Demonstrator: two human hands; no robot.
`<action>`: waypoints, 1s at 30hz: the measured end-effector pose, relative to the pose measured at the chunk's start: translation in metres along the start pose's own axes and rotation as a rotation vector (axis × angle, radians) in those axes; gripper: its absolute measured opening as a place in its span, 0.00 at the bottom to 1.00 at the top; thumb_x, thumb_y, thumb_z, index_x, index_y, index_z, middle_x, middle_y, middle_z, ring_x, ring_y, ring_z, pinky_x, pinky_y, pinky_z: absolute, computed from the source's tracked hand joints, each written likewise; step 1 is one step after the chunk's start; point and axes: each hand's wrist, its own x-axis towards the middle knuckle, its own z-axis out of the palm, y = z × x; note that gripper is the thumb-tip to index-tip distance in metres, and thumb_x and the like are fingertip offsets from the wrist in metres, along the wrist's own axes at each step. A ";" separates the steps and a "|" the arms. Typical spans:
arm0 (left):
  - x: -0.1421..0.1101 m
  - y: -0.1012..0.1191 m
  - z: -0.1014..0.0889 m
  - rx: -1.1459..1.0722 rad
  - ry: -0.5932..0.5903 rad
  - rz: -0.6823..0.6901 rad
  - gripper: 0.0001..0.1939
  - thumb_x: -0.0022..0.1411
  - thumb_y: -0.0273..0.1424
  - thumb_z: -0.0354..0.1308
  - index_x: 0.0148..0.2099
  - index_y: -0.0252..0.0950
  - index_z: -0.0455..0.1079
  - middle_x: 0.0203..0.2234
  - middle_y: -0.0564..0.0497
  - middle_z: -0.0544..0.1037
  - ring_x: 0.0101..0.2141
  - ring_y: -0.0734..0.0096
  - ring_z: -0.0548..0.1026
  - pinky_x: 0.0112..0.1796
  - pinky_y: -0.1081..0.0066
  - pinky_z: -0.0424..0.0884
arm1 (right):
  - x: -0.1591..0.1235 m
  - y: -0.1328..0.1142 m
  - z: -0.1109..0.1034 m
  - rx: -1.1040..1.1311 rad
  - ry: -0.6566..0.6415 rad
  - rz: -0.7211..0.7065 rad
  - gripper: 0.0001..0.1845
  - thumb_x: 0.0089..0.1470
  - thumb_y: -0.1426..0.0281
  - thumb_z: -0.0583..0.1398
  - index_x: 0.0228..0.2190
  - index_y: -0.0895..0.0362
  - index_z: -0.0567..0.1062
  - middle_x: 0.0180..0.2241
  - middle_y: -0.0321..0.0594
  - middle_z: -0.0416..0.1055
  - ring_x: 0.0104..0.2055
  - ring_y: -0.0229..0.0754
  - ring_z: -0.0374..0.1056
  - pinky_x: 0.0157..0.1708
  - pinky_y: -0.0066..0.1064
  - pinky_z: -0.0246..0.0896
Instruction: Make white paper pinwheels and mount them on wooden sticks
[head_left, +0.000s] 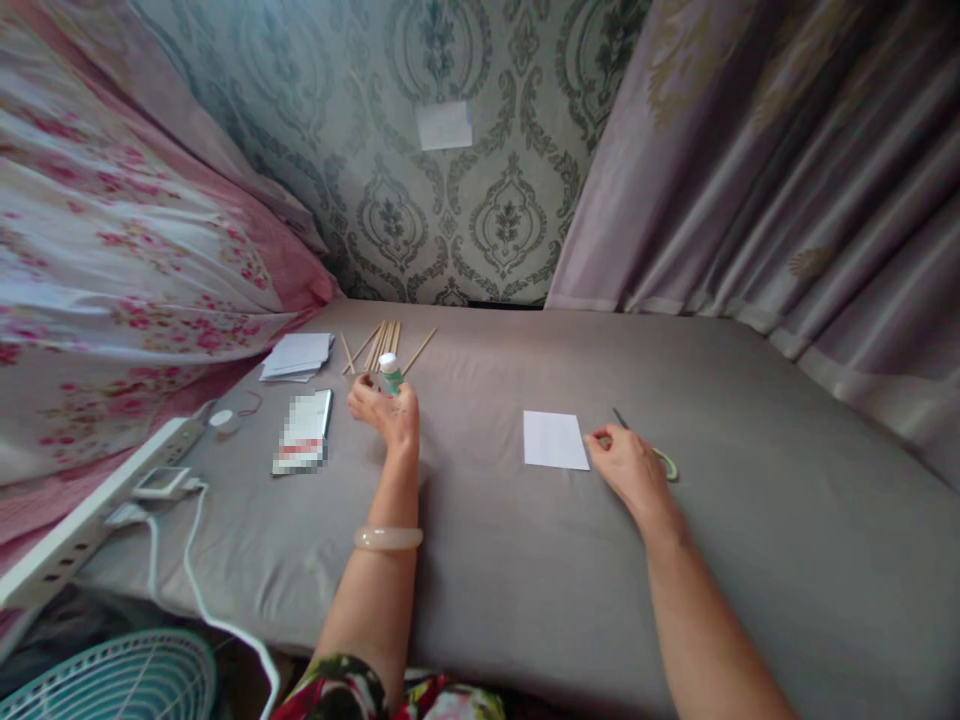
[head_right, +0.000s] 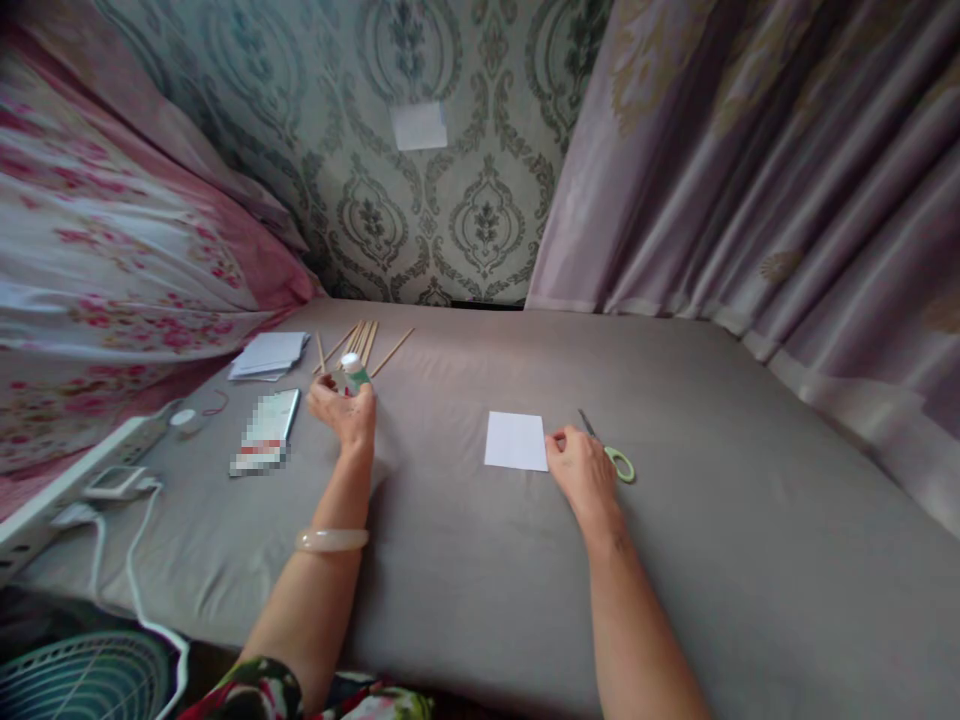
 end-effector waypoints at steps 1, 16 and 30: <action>0.001 -0.002 0.002 0.006 -0.023 0.009 0.26 0.46 0.24 0.56 0.50 0.30 0.58 0.46 0.36 0.68 0.51 0.50 0.64 0.53 0.56 0.54 | 0.002 0.006 -0.002 0.005 0.044 0.024 0.15 0.56 0.63 0.52 0.37 0.55 0.77 0.35 0.45 0.76 0.37 0.46 0.71 0.34 0.32 0.59; 0.013 -0.016 0.025 -0.024 -0.143 0.052 0.14 0.54 0.30 0.56 0.43 0.33 0.64 0.43 0.38 0.72 0.49 0.52 0.67 0.51 0.56 0.56 | 0.016 0.056 -0.003 -0.163 0.084 0.230 0.18 0.49 0.66 0.55 0.40 0.58 0.77 0.40 0.55 0.74 0.44 0.55 0.68 0.39 0.40 0.60; -0.039 0.033 0.009 -0.373 -0.366 0.208 0.12 0.54 0.36 0.58 0.38 0.35 0.70 0.31 0.50 0.75 0.34 0.69 0.72 0.40 0.68 0.66 | 0.017 0.025 -0.014 0.489 0.377 0.061 0.15 0.52 0.63 0.55 0.33 0.59 0.77 0.38 0.49 0.75 0.40 0.47 0.68 0.44 0.38 0.58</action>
